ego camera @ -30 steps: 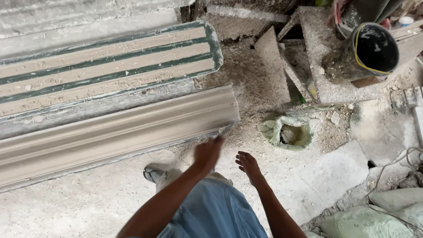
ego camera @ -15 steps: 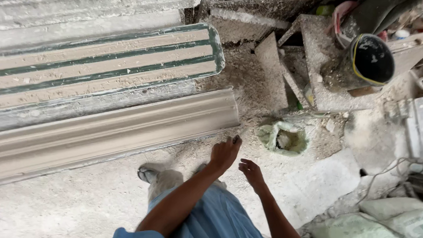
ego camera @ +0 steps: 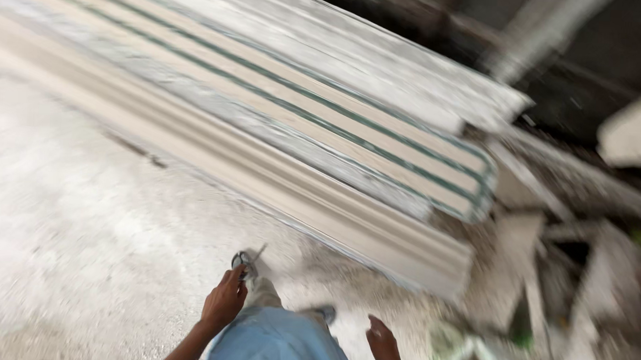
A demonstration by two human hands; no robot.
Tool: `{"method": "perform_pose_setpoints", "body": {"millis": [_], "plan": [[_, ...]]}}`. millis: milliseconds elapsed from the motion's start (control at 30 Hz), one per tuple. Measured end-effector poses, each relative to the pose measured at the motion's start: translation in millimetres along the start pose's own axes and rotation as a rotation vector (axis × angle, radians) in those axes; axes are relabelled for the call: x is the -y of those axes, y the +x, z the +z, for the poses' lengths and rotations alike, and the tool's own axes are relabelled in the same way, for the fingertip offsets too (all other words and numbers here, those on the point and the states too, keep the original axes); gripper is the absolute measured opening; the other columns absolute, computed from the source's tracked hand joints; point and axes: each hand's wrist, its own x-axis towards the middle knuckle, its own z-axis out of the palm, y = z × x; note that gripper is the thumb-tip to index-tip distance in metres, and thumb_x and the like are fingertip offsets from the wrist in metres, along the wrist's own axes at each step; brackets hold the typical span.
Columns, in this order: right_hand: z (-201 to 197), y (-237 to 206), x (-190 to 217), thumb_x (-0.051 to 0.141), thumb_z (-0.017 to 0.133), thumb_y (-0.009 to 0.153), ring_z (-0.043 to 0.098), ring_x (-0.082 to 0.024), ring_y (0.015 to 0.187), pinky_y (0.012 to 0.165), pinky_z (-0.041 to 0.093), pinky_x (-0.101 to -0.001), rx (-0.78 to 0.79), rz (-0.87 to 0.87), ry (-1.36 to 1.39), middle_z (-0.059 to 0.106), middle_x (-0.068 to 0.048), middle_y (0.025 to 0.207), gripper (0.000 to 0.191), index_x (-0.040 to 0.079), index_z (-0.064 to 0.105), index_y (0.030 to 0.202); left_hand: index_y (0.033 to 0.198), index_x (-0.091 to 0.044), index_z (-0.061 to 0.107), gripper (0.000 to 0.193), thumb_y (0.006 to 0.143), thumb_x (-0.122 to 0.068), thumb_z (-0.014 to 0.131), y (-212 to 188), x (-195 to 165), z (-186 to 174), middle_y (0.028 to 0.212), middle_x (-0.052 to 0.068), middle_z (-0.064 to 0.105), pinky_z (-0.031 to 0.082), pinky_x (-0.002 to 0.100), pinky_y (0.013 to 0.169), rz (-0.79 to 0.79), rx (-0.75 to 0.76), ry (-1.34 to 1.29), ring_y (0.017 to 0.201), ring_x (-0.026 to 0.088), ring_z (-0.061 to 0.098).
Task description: The person uses a metal scraper to smooth the surface of a long, white, molded molding piece resting on a workbench. They repeatedly scrape along the length of the molding to remove excess material and refine the surface finish.
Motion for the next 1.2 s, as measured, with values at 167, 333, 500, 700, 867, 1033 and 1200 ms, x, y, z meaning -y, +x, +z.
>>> {"method": "perform_pose_setpoints", "body": {"millis": [167,333,500,700,867,1033,1200], "plan": [[36,50,120,0.025,0.060,0.098,0.066,-0.026,0.113,0.096,0.054,-0.0370,0.245,0.007,-0.081,0.069,-0.012,0.132,0.044,0.013,0.059,0.141,0.127,0.002,0.044,0.046,0.091,-0.021,0.062,-8,85,-40,0.091,0.024,0.071,0.059,0.047,0.053,-0.701,-0.384,-0.659,0.062,0.034,0.071],[114,95,300,0.024,0.055,0.100,0.069,-0.024,0.101,0.089,0.058,-0.0371,0.379,-0.050,-0.200,0.073,-0.015,0.125,0.040,0.010,0.061,0.138,0.116,0.003,0.048,0.040,0.096,-0.029,0.059,0,159,-91,0.080,0.023,0.064,0.051,0.043,0.044,-0.874,-0.411,-1.145,0.051,0.028,0.061],[215,109,399,0.022,0.049,0.103,0.071,-0.022,0.090,0.082,0.061,-0.0372,0.431,-0.176,-0.220,0.077,-0.018,0.118,0.038,0.007,0.064,0.134,0.106,-0.002,0.053,0.035,0.100,-0.037,0.052,14,246,-166,0.067,0.014,0.059,0.047,0.039,0.041,-0.706,-0.417,-1.044,0.044,0.022,0.057],[323,119,545,0.002,0.042,0.095,0.076,-0.023,0.081,0.079,0.061,-0.0390,0.455,-0.401,-0.175,0.078,-0.013,0.122,0.046,0.007,0.072,0.129,0.089,-0.001,0.054,0.049,0.105,-0.045,0.039,27,336,-271,0.061,0.003,0.046,0.043,0.039,0.038,-0.688,-0.485,-1.238,0.039,0.019,0.049],[381,127,638,0.011,0.049,0.097,0.075,-0.026,0.092,0.085,0.059,-0.0403,0.563,-0.490,-0.185,0.075,-0.017,0.118,0.037,0.003,0.068,0.128,0.089,-0.001,0.070,0.056,0.103,-0.047,0.043,70,393,-322,0.068,0.010,0.068,0.051,0.038,0.061,-0.750,-0.519,-0.934,0.061,0.023,0.065],[448,171,705,0.040,0.059,0.106,0.077,-0.036,0.096,0.088,0.060,-0.0428,0.598,-0.243,-0.507,0.077,-0.029,0.098,0.054,-0.010,0.077,0.116,0.095,0.000,0.080,0.051,0.101,-0.041,0.052,143,437,-342,0.080,0.018,0.079,0.057,0.036,0.078,-0.744,-0.352,-0.986,0.079,0.026,0.076],[523,203,792,0.048,0.058,0.099,0.066,-0.025,0.125,0.106,0.059,-0.0430,0.925,-0.531,-0.137,0.062,-0.016,0.137,0.067,0.012,0.042,0.153,0.095,0.003,0.081,0.047,0.100,-0.040,0.059,199,485,-394,0.074,0.011,0.073,0.053,0.031,0.069,-0.597,-0.306,-1.080,0.072,0.017,0.067]]}}
